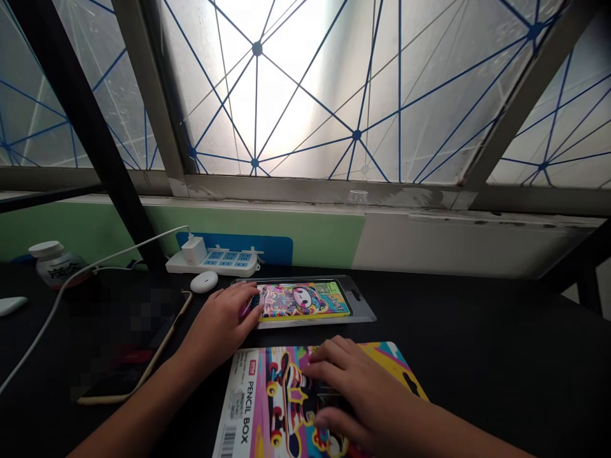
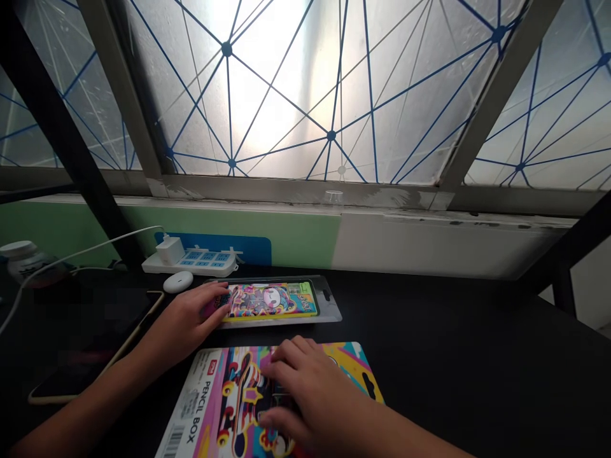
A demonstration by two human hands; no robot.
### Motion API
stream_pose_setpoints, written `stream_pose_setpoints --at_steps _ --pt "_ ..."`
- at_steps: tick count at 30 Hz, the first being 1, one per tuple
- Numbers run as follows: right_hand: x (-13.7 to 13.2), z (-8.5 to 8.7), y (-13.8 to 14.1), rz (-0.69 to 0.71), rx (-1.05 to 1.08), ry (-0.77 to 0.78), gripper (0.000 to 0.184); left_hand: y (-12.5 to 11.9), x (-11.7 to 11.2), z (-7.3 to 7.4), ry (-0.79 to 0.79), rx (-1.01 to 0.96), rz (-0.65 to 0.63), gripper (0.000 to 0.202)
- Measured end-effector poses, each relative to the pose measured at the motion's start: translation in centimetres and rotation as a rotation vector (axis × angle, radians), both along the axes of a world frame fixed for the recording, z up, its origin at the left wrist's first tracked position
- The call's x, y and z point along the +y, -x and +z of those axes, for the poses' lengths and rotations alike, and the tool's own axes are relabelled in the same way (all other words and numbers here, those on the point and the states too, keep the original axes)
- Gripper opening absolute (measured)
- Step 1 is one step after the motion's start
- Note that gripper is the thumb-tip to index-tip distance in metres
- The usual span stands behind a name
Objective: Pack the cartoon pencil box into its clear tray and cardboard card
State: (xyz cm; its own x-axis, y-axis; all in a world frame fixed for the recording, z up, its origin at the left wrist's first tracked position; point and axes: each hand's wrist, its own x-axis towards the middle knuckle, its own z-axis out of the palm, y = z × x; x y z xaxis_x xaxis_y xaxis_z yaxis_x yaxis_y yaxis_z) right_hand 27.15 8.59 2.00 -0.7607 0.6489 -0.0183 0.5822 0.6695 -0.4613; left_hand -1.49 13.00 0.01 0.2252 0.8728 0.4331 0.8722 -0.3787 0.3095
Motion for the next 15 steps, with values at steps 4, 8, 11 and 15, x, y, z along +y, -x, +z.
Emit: stream_pose_setpoints --at_steps 4,8,11,15 --pt "0.5 -1.3 0.0 -0.22 -0.038 -0.141 0.047 0.5 0.3 -0.3 -0.039 0.011 0.024 0.032" --pt "0.8 -1.8 -0.1 -0.302 -0.064 -0.222 0.043 0.5 0.5 -0.2 0.021 0.004 -0.001 0.04" --pt "0.9 -1.9 -0.1 -0.323 -0.056 -0.252 0.034 0.2 0.5 -0.1 0.097 0.042 -0.016 0.046" --pt "0.7 -2.0 -0.1 -0.322 -0.023 -0.246 0.027 0.1 0.3 0.1 0.183 0.077 -0.012 0.051"
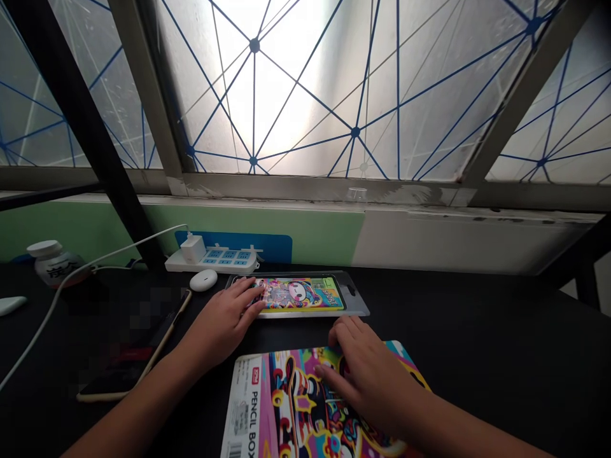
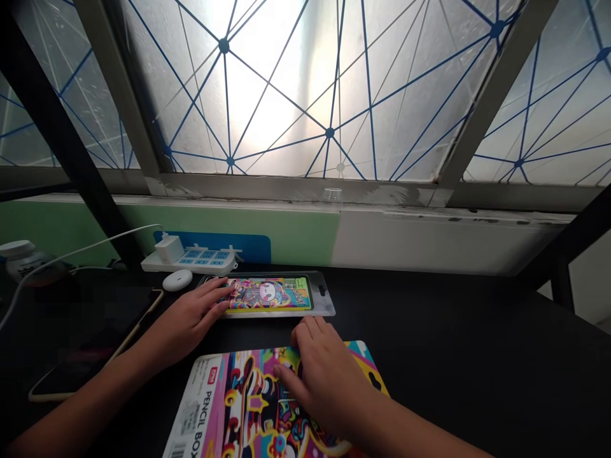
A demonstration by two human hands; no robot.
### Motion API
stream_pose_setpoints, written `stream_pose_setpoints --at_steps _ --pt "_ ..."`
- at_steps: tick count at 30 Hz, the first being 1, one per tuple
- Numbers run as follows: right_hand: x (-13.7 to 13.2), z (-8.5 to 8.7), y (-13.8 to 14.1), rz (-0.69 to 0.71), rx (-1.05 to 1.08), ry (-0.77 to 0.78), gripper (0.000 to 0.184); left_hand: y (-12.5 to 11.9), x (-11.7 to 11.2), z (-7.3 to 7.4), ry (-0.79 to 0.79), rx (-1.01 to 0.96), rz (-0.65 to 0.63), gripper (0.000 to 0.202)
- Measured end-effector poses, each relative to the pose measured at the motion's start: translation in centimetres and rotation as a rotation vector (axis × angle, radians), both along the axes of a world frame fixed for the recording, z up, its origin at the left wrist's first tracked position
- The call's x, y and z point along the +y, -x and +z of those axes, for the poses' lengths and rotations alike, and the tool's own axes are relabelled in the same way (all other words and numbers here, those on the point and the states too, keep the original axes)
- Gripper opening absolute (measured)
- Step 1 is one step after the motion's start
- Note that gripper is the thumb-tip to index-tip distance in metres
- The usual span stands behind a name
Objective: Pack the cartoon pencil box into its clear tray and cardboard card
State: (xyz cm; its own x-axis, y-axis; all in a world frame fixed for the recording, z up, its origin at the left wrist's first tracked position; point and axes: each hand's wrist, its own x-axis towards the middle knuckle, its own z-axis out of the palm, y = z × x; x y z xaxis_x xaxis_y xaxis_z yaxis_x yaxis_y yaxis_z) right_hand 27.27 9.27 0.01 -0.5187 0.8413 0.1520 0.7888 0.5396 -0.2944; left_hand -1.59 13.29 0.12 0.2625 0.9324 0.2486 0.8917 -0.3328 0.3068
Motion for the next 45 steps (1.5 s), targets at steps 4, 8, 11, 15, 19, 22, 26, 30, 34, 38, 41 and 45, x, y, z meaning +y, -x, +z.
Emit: stream_pose_setpoints --at_steps 4,8,11,15,19,22,26,30,34,38,41,45 --pt "-0.3 0.9 -0.3 0.024 0.022 0.043 0.027 0.0 -0.2 0.3 0.062 0.016 0.025 0.052" --pt "1.4 3.0 -2.4 -0.002 0.03 0.02 0.03 -0.1 -0.2 0.6 0.086 0.032 0.028 0.054" --pt "5.0 4.0 -5.9 -0.074 0.022 0.086 0.045 -0.3 -0.3 0.6 0.101 0.084 0.039 0.052" --pt "10.3 3.1 -11.4 -0.196 0.097 0.195 0.055 -0.4 -0.4 0.5 0.11 0.203 0.02 0.06" --pt "12.5 1.6 -14.1 -0.248 0.096 0.252 0.057 -0.1 -0.4 0.9 0.158 0.198 -0.006 0.054" --pt "12.0 1.3 -13.4 -0.247 0.12 0.262 0.054 0.3 -0.5 1.1 0.142 0.14 -0.032 0.049" --pt "10.2 1.8 -10.7 -0.191 0.161 0.276 0.05 0.3 -0.6 0.9 0.047 0.101 -0.039 0.045" --pt "8.9 2.3 -8.9 -0.16 0.172 0.33 0.049 -0.2 -0.7 0.5 -0.034 0.09 0.009 0.059" --pt "9.0 2.6 -9.2 -0.103 0.176 0.39 0.048 -0.4 -0.7 0.4 0.061 0.155 -0.013 0.053" --pt "10.0 2.3 -10.9 -0.086 0.141 0.439 0.049 -0.3 -0.6 0.5 0.083 0.187 -0.008 0.052" --pt "10.7 2.0 -11.8 -0.113 0.138 0.429 0.05 -0.2 -0.6 0.4 0.078 0.203 -0.004 0.053" --pt "10.8 1.9 -11.8 -0.137 0.16 0.394 0.049 -0.1 -0.7 0.3 0.059 0.193 -0.005 0.053"
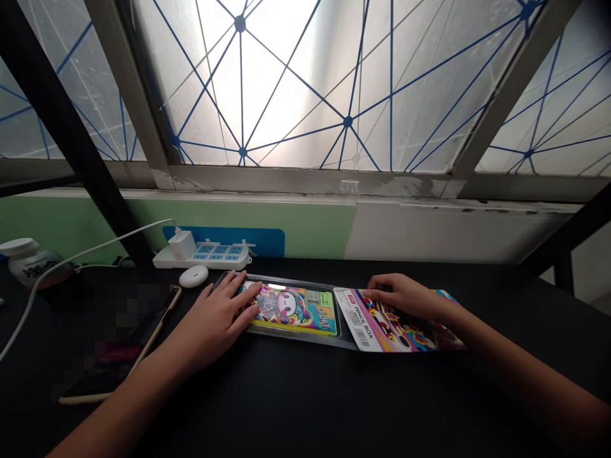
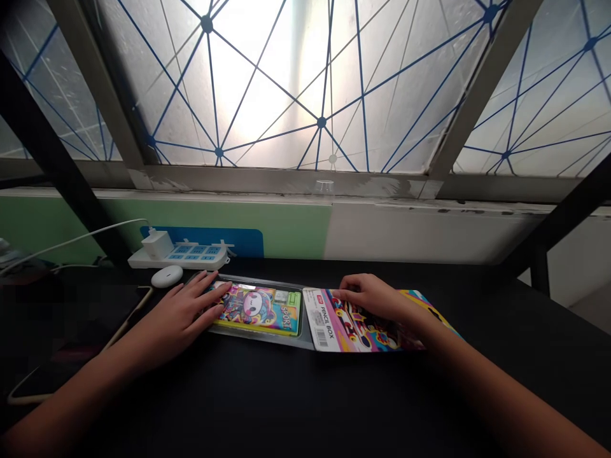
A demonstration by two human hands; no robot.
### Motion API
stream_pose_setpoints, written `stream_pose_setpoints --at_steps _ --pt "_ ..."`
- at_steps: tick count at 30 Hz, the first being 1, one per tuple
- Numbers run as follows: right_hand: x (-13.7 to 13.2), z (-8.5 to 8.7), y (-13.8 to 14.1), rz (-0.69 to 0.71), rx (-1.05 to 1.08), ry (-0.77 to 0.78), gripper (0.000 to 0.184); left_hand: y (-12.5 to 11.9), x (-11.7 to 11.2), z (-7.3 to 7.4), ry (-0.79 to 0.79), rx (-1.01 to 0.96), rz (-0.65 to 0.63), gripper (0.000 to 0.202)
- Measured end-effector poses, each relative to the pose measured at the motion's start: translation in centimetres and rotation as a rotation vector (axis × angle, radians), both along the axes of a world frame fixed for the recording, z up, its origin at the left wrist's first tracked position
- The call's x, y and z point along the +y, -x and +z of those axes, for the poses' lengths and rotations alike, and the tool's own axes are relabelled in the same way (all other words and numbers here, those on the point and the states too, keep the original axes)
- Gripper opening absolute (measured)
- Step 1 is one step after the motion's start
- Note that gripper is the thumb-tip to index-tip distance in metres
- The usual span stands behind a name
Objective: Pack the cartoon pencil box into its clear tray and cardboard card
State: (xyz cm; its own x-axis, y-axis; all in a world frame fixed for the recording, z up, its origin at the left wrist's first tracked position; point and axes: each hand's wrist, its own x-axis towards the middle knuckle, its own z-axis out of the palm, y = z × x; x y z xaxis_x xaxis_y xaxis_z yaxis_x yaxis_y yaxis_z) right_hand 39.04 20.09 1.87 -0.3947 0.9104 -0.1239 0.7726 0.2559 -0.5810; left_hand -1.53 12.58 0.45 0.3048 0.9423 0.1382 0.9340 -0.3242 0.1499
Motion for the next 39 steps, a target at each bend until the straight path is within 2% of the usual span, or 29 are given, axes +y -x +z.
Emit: stream_pose_setpoints --at_steps 16,21,30,35,39 --pt "-1.1 0.6 1.1 -0.08 0.091 -0.079 0.046 0.5 -0.2 0.2 -0.018 0.003 -0.035 0.053" --pt "-0.8 0.9 0.7 -0.082 0.019 -0.138 0.047 0.6 -0.1 0.4 -0.019 0.012 -0.03 0.052" --pt "-0.4 1.7 -0.4 -0.067 -0.052 -0.136 0.049 0.9 -0.2 0.3 -0.04 -0.04 -0.054 0.052" --pt "-1.5 1.4 1.4 -0.12 -0.029 -0.127 0.047 0.6 -0.4 0.2 -0.033 -0.027 -0.038 0.054" --pt "-2.6 0.7 3.8 -0.148 -0.013 -0.148 0.047 -0.7 -1.2 0.6 -0.039 -0.048 -0.051 0.05"
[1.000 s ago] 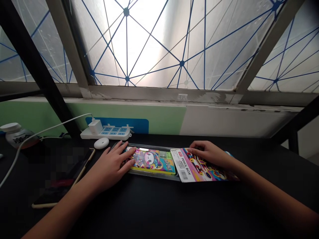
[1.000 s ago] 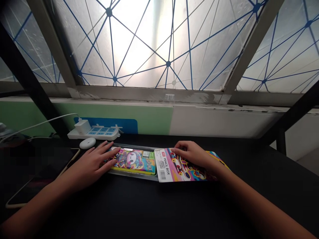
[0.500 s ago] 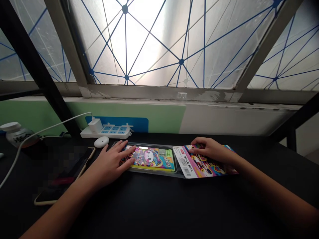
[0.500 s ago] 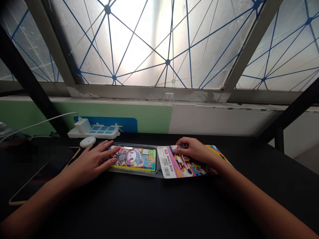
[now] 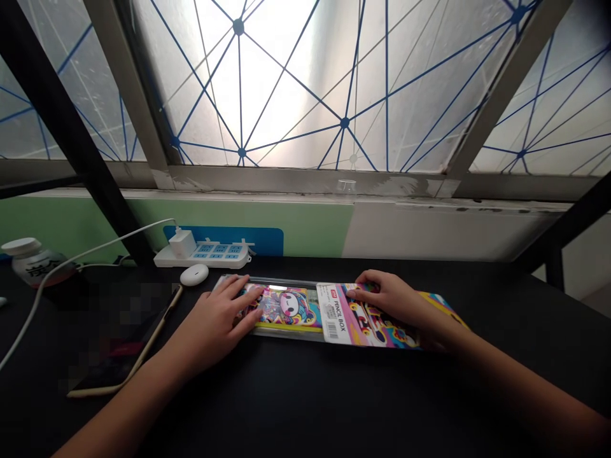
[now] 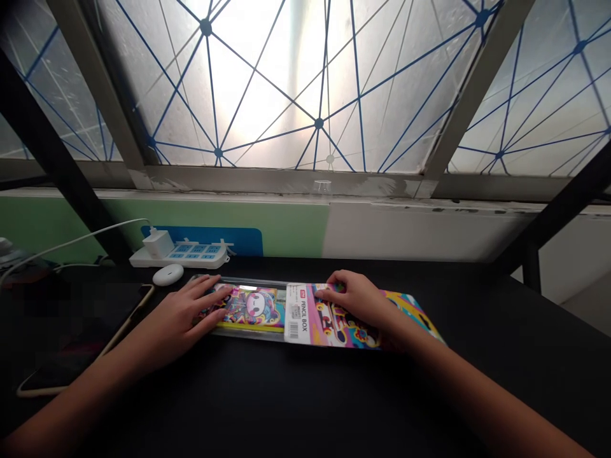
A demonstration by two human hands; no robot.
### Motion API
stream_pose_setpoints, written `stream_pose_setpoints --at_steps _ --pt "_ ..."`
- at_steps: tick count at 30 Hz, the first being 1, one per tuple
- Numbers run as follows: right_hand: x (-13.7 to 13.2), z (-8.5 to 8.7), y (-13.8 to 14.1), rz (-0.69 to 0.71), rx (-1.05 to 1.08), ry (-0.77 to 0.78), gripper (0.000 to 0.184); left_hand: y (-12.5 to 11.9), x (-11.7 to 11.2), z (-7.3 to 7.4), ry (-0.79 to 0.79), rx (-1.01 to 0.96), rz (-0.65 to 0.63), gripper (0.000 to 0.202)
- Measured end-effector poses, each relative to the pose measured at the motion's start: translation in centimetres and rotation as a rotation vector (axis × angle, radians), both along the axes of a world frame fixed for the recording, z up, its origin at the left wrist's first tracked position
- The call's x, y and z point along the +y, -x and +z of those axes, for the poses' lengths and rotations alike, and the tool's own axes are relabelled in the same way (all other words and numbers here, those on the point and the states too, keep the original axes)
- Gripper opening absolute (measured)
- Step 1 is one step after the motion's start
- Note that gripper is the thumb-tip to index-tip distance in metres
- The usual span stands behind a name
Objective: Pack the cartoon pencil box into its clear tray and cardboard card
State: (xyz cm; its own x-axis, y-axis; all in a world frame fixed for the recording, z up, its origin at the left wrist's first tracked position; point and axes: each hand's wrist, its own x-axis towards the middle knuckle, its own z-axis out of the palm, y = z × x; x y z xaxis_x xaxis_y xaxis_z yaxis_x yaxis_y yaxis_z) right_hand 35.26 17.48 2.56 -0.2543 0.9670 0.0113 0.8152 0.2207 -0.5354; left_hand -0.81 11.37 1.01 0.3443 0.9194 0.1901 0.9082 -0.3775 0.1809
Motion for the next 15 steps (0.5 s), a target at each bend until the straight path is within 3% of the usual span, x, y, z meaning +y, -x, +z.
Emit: stream_pose_setpoints --at_steps 4,10,15 --pt "-0.5 -0.7 1.1 0.05 -0.017 -0.049 0.047 -1.8 -1.6 0.4 -0.025 -0.314 -0.094 0.055" --pt "0.0 -0.4 0.0 0.076 -0.084 -0.036 0.048 -2.2 -2.3 0.5 0.097 -1.038 -0.008 0.057" --pt "-0.2 -0.2 0.8 0.1 -0.186 -0.041 0.054 -2.2 -2.0 0.3 0.152 -1.29 -0.046 0.06"
